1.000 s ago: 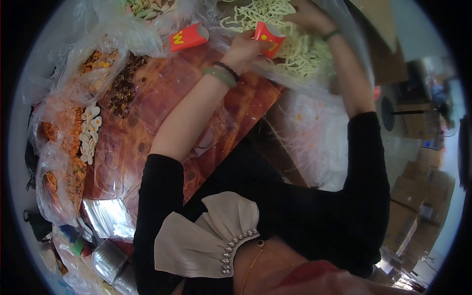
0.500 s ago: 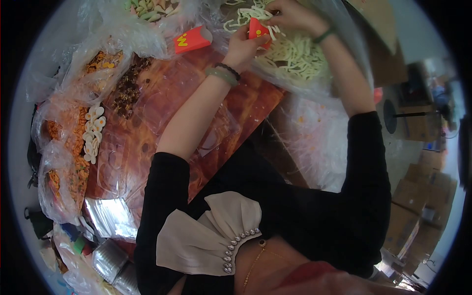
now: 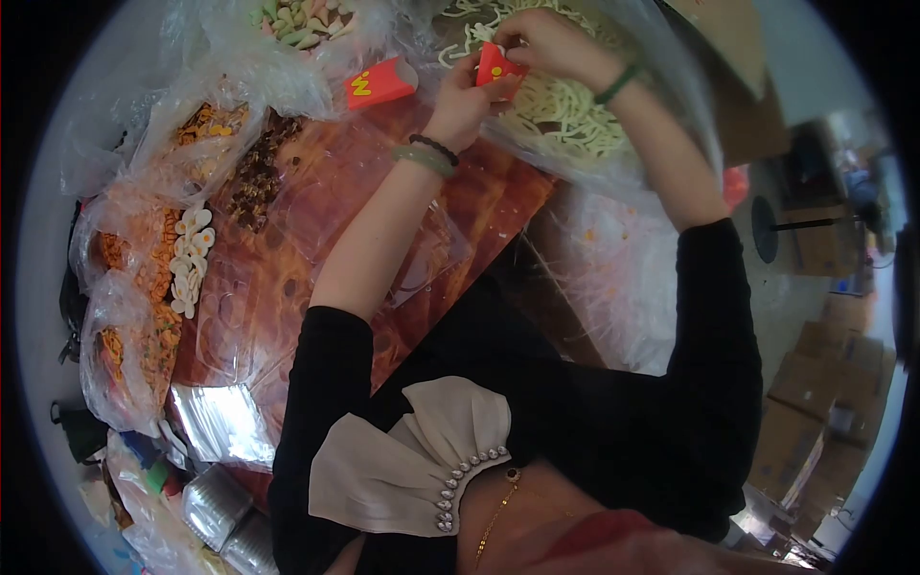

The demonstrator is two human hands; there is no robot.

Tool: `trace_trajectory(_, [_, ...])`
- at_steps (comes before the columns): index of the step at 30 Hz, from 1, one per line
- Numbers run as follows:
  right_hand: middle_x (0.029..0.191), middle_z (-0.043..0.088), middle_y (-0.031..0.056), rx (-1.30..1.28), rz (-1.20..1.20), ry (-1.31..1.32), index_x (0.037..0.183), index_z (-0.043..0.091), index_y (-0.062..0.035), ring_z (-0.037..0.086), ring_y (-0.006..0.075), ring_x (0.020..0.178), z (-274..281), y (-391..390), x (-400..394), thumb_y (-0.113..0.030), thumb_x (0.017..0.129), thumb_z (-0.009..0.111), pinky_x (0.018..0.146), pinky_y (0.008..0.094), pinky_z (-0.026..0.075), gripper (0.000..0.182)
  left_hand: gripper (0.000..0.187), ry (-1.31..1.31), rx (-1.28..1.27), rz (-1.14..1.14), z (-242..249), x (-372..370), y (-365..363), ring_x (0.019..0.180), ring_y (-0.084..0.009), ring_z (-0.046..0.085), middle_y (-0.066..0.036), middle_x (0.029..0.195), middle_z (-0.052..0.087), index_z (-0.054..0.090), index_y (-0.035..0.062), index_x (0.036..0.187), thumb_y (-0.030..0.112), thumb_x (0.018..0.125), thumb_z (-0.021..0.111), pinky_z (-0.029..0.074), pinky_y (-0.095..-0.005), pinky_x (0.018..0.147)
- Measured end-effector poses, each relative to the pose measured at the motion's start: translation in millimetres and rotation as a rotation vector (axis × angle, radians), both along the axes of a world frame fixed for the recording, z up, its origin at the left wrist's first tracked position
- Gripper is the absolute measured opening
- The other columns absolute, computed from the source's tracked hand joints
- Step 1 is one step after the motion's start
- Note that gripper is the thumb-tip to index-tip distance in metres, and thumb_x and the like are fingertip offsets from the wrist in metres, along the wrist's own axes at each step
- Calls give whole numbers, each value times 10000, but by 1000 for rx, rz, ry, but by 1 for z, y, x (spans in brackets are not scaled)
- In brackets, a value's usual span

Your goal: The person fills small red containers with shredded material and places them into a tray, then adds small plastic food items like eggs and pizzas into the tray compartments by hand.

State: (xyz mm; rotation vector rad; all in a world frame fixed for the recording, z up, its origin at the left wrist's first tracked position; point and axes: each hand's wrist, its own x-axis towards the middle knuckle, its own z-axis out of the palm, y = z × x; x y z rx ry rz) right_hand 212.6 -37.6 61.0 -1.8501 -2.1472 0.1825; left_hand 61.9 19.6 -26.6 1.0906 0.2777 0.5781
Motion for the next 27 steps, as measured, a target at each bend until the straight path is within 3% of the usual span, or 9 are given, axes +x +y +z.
trace_trajectory(5, [779,638,131,-58,-22,60,930,628,-20,583,195,637,-2,-2,-8,-79,765,572,611,309,472,184,430,-18,-1,-17,2,-7,-1,845,-157,600,-69,1014,587,477,30,1174,73,787,660,515,-271,666])
trace_trajectory(7, [768,636,74,-466,-99,342,964,624,-35,544,119,598,20,-8,-19,-112,777,611,556,259,451,203,389,-10,-21,-24,-1,-11,-3,888,-168,596,-70,1044,580,483,40,1158,68,805,645,523,-296,687])
trace_trajectory(8, [768,636,74,-464,-98,341,964,624,-35,544,119,598,20,-12,-20,-112,777,611,556,259,451,203,389,-10,-18,-24,1,-14,-4,888,-168,596,-70,1044,580,483,40,1158,68,805,645,523,-296,687])
trace_trajectory(10, [768,624,28,12,-145,374,1006,621,-55,498,69,574,18,-20,-18,-148,768,662,521,220,427,259,350,-123,-194,-59,4,-21,-3,937,-181,585,-69,1085,567,486,56,1148,57,825,621,527,-330,725])
trace_trajectory(16, [785,644,70,321,-107,124,969,624,-43,586,133,648,-6,-38,-13,-134,771,659,601,270,473,220,307,-132,-205,-75,5,-29,-3,1004,-203,566,-73,1120,548,479,63,1159,27,865,560,524,-381,817])
trace_trajectory(20, [801,647,91,329,-98,-18,948,620,-30,613,162,696,-10,-32,-22,-120,791,631,652,288,484,182,300,-93,-166,-91,5,-26,-11,1004,-196,565,-67,1114,552,487,65,1150,37,863,568,518,-379,830])
trace_trajectory(23, [989,655,105,86,-11,113,1054,613,-77,637,263,764,3,-31,-37,-268,817,637,699,362,514,305,288,-105,-73,-69,6,-26,-12,1004,-192,565,-64,1106,556,494,61,1141,47,864,572,513,-376,839])
trace_trajectory(25, [820,656,75,89,77,374,943,620,-10,623,138,736,10,-31,-39,-125,815,615,684,266,490,173,303,-80,-123,-58,14,-30,-14,1013,-199,563,-70,1121,550,479,58,1154,43,866,569,515,-383,834])
trace_trajectory(27, [828,657,67,250,-63,349,959,620,-13,622,129,741,14,-34,-26,-136,820,618,679,257,490,185,332,-140,-160,-69,14,-34,-10,1002,-196,568,-65,1115,558,485,61,1157,43,845,596,515,-368,827])
